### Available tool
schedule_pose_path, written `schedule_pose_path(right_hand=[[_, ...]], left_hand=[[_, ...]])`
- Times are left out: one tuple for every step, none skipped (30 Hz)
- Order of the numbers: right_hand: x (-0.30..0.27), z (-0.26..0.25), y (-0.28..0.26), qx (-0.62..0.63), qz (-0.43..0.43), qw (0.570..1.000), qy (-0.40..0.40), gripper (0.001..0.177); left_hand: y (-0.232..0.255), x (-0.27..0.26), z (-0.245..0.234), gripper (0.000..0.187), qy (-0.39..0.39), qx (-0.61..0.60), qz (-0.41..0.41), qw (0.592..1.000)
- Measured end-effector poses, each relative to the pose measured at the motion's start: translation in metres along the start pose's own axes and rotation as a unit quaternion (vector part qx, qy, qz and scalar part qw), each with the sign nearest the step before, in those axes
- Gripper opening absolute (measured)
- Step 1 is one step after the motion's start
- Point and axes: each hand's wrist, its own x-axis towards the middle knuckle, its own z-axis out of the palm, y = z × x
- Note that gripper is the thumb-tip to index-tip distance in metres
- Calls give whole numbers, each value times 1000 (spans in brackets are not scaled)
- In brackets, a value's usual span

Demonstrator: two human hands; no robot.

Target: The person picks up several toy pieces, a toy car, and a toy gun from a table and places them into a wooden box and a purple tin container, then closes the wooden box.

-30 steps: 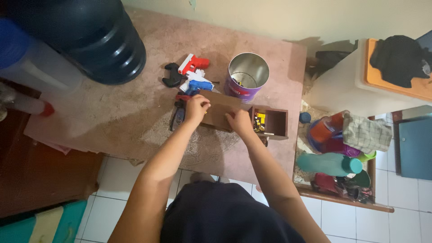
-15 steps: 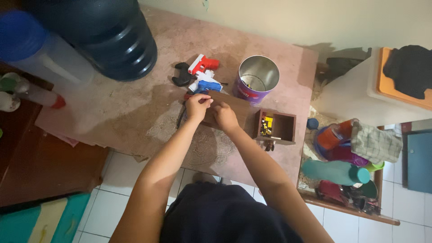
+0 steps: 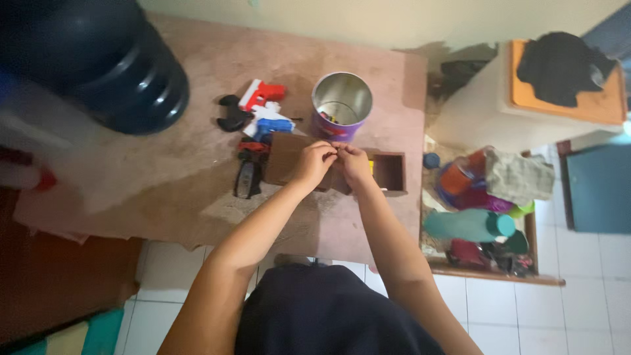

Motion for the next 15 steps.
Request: schedule_pose_path(right_hand=[[-7,-7,-7,-32,-23,999,2,24],[-11,-15,-13,-29,-26,999,9,24],[-14,-24,-20,-46,-33,998,12,25],[-16,-34,-25,-63,-40,997,14,26],[-19,-44,-28,-61,-43,997,21,26],[-21,-54,-31,-69,-42,996,38,25],[-22,-64,-33,-79,-40,995,53,25],[-23,-75,-34,-77,-43,994,58,25],[-24,-86,-34,-22,-23,998,61,25],[-24,-99,-33,34,-4,997,63,25],[-20,-111,-31,34,-6,997,65,25],[-15,-124,-27,19,21,996,88,25],[-10,-135,-22,3,49,993,110,24],[-9,-145,-17,4,48,993,111,24],[-8,-153,-12,-289,-77,953,43,27]], left_hand=[[-2,3,13,13,-8,-4,2,1000],[-3,6,26,13,-12,-11,12,1000],[-4,8,38,13,-16,-20,21,999],[-5,9,49,13,-23,-24,23,999],[-5,10,59,13,-37,-33,12,999],[-5,11,69,14,-50,-41,1,998],[-6,12,78,14,-55,-43,3,998],[-7,14,87,12,-68,-26,21,997],[-9,14,95,10,-79,-7,37,996],[-12,13,103,10,-83,-9,38,996],[-15,13,110,9,-115,-6,31,993],[-18,12,117,8,-148,-2,24,989],[-22,9,123,8,-149,-2,25,989],[-26,5,129,9,-185,42,34,981],[-32,2,134,10,-219,86,42,971]])
